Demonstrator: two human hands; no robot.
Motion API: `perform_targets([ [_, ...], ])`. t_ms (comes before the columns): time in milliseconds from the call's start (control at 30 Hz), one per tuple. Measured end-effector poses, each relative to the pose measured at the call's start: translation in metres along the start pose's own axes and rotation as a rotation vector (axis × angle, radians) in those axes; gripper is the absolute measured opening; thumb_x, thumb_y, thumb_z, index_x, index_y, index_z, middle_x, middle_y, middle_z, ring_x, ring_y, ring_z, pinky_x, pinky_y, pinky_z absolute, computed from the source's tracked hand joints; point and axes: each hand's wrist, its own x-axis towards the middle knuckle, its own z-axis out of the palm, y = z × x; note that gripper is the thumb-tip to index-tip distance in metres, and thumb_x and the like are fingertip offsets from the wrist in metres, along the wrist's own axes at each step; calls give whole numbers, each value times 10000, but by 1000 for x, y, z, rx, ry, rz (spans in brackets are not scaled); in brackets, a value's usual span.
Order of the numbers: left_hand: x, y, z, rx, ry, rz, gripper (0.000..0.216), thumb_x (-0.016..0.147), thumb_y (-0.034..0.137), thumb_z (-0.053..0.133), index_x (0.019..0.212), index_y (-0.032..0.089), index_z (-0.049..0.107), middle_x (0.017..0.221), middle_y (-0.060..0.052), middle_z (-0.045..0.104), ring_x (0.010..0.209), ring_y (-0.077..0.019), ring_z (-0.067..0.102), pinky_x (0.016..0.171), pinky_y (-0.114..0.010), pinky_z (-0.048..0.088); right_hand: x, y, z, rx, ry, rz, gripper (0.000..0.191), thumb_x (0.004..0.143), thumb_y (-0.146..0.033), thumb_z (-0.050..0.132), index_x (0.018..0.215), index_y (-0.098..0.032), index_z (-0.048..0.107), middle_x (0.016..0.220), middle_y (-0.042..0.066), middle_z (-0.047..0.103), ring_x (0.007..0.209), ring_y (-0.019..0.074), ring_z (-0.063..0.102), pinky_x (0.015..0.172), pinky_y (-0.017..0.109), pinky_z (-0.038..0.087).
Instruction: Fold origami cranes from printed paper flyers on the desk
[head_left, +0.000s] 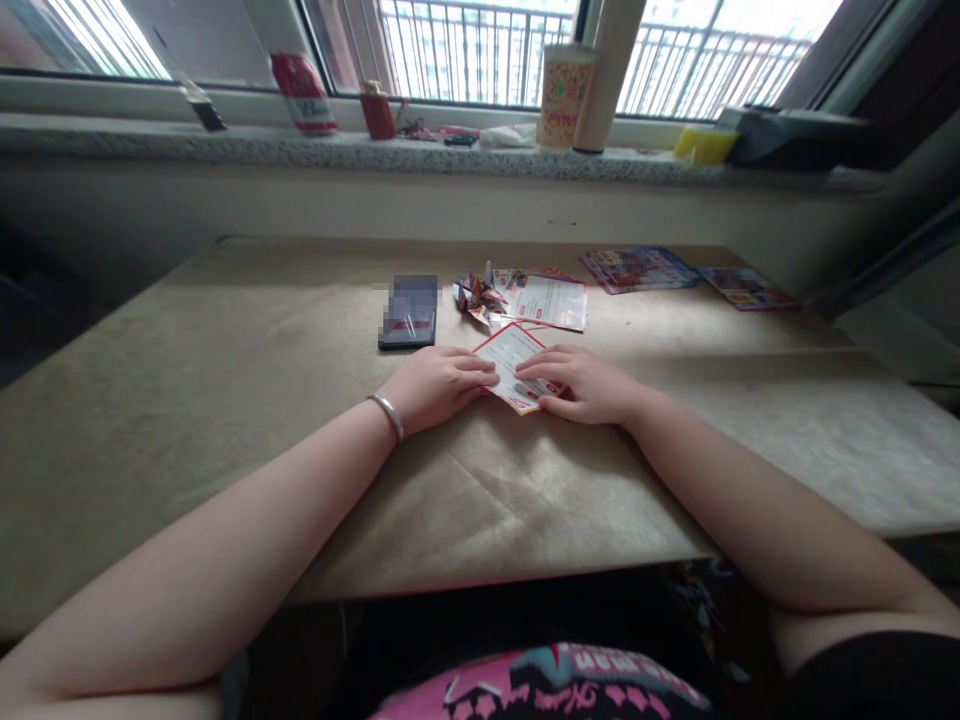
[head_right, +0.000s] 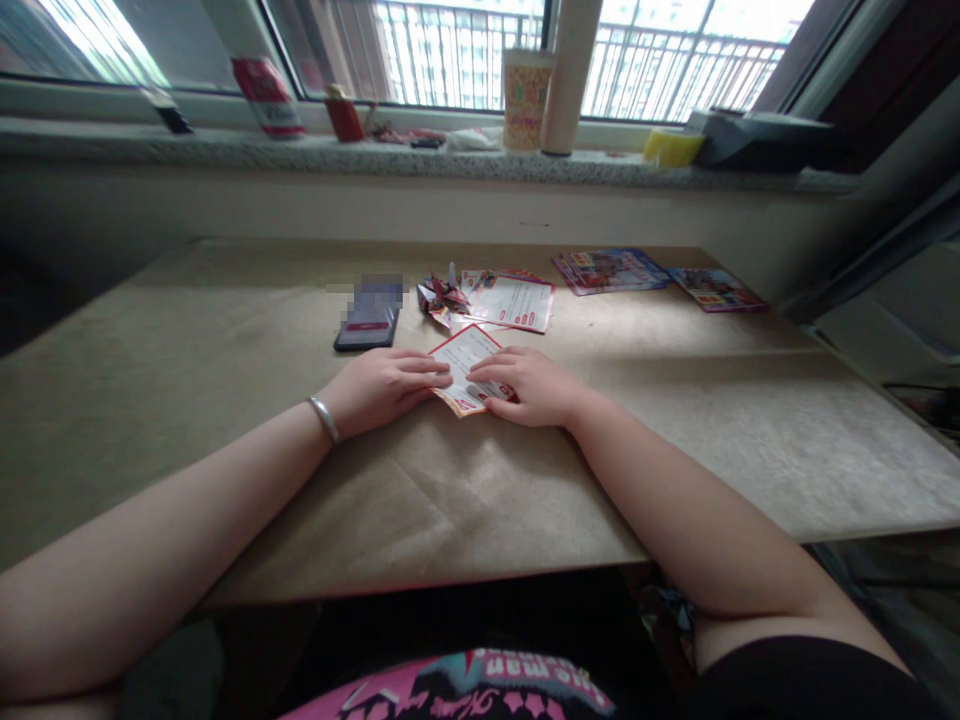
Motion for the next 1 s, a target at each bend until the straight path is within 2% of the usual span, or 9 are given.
perform_targets([
  [133, -1, -3, 2, -84, -2, -36, 324, 978, 322, 429, 1111, 248, 715, 1185, -32, 698, 1061, -190, 658, 946, -366, 517, -1, 3, 0, 36, 3, -29, 410, 835, -443, 643, 1172, -211, 668, 1218, 91, 675, 1133, 234, 603, 996, 414, 459],
  [333, -1, -5, 2, -128, -3, -49, 325, 975, 324, 433, 1068, 240, 732, 1165, -30, 707, 1029, -191, 655, 922, -362, 521, -2, 5, 3, 14, 56, 21, 215, 888, -298, 579, 1028, -241, 732, 1134, 44, 719, 1037, 197, 647, 930, 369, 506],
  [433, -1, -1, -1, -125, -21, -14, 312, 966, 319, 446, 1016, 233, 743, 1133, -29, 718, 964, -196, 654, 861, -357, 530, -3, 4, 2, 47, 63, 34, 182, 882, -268, 573, 904, -239, 751, 1040, 23, 749, 981, 185, 666, 881, 335, 527],
  [567, 0, 4, -6, -152, -36, -4, 303, 958, 307, 450, 1009, 235, 739, 1115, -24, 720, 960, -194, 644, 852, -346, 517, -4, 1, -2, 68, 45, 23, 173, 864, -255, 585, 893, -220, 752, 977, 36, 760, 934, 189, 674, 845, 322, 526],
  [833, 2, 5, -9, -226, -73, -68, 337, 971, 326, 418, 946, 195, 727, 1002, -43, 733, 929, -180, 634, 849, -305, 492, -3, -5, -4, 139, 27, 53, 214, 879, -282, 561, 779, -198, 730, 755, 63, 715, 766, 176, 634, 715, 289, 475],
  [1000, 2, 7, -8, -208, -78, -159, 374, 967, 342, 391, 842, 175, 702, 876, -71, 708, 868, -187, 626, 779, -293, 486, -3, -6, -1, 121, 48, 214, 259, 888, -319, 530, 807, -175, 729, 696, 42, 673, 629, 130, 551, 599, 250, 377],
])
